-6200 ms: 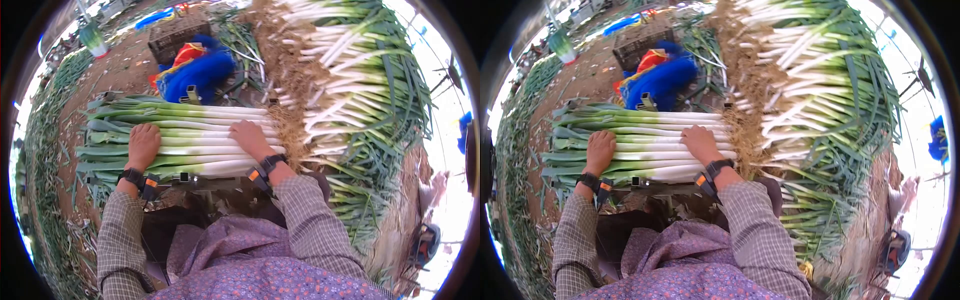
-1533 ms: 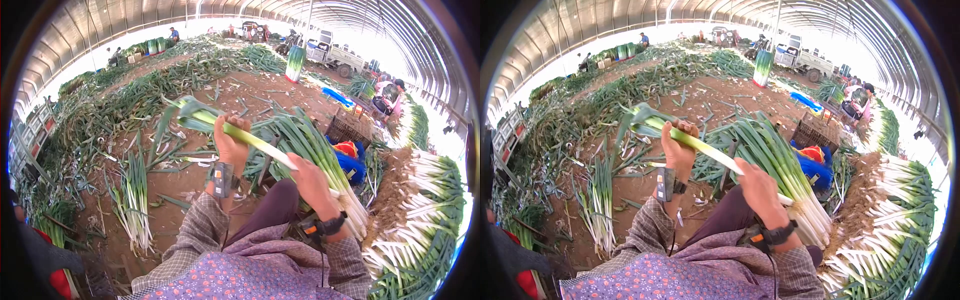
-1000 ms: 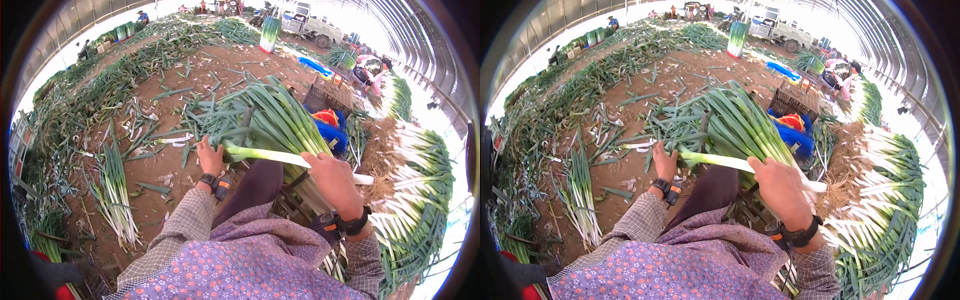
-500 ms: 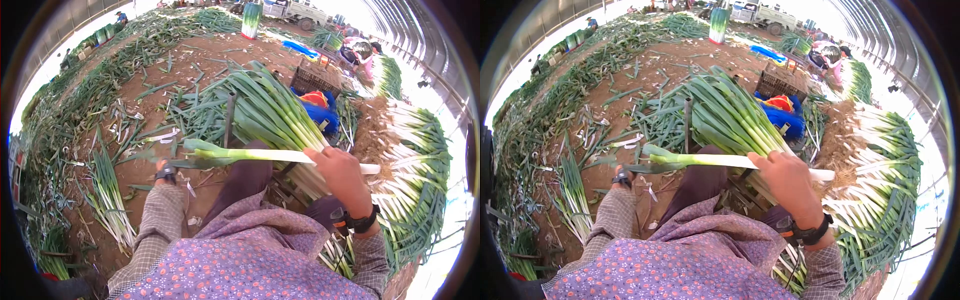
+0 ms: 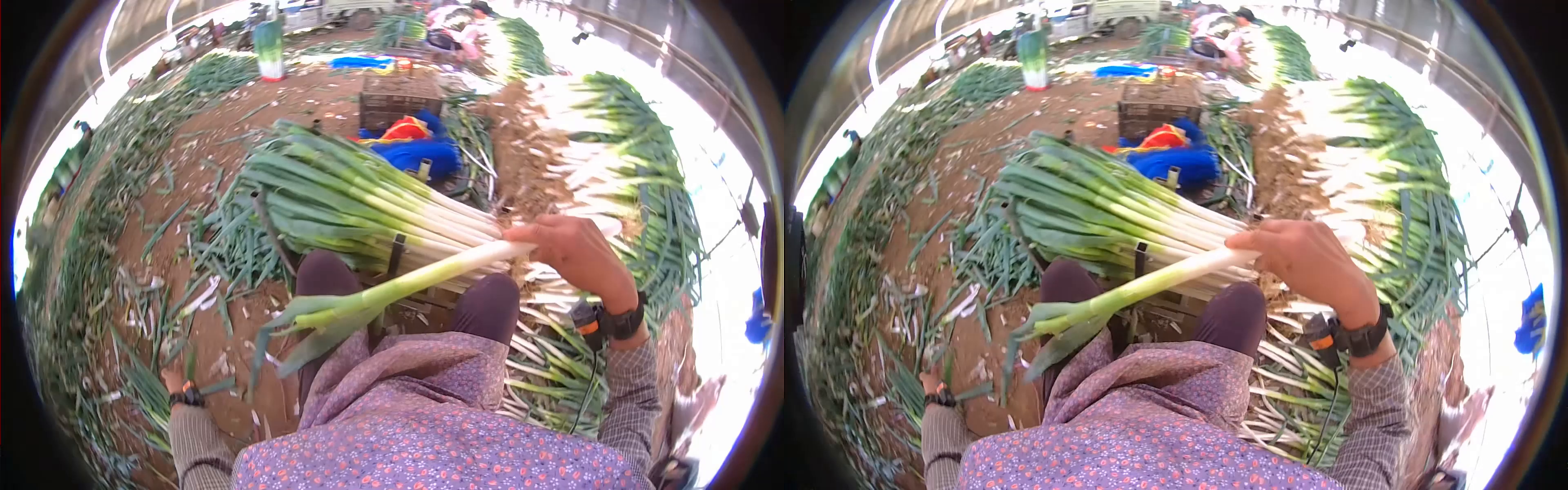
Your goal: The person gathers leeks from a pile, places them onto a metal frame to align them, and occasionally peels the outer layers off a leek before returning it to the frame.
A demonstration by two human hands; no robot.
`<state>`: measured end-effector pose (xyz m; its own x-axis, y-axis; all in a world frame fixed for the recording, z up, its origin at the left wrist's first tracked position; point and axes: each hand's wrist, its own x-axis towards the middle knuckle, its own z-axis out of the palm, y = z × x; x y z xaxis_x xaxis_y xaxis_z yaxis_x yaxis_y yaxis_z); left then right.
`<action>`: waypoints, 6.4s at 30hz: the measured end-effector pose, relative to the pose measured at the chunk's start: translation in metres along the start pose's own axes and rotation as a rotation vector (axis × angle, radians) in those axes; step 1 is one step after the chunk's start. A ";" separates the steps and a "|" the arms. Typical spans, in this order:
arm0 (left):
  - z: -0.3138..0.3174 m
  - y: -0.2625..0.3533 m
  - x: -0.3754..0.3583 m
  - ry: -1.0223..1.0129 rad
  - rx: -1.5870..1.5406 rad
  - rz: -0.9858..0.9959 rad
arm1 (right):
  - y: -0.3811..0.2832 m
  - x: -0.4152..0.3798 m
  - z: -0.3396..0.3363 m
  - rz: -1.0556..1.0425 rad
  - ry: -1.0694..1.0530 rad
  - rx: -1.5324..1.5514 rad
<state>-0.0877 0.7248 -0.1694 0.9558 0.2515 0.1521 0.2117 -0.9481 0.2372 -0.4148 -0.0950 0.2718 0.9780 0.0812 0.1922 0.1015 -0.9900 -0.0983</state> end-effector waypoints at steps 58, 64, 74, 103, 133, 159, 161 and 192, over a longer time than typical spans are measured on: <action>-0.036 0.773 -0.039 0.089 -0.270 1.425 | 0.214 0.114 0.316 0.440 0.398 0.389; -0.011 0.756 -0.015 -0.150 -0.101 1.486 | 0.259 0.069 0.191 0.302 0.634 -0.134; 0.026 0.753 0.026 -0.074 0.037 1.625 | 0.106 -0.350 0.079 1.423 0.961 -0.249; 0.006 0.745 0.010 -0.160 0.157 1.431 | 0.100 -0.397 0.569 1.986 -0.366 0.324; -0.037 0.745 -0.055 -0.070 -0.179 1.413 | 0.155 0.103 0.144 0.363 1.201 1.325; -0.033 0.772 -0.036 0.113 -0.204 1.453 | 0.194 0.118 0.327 0.617 0.050 0.168; -0.020 0.766 -0.029 0.004 -0.064 1.449 | 0.199 0.107 0.322 0.555 0.085 0.195; 0.002 0.752 -0.005 -0.099 0.192 1.445 | 0.227 -0.308 0.520 1.954 1.165 1.416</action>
<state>0.0675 0.0104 0.0062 0.3635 -0.9286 0.0747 -0.9087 -0.3711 -0.1913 -0.5986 -0.2846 -0.3171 -0.1828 -0.7204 -0.6690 0.2060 0.6373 -0.7425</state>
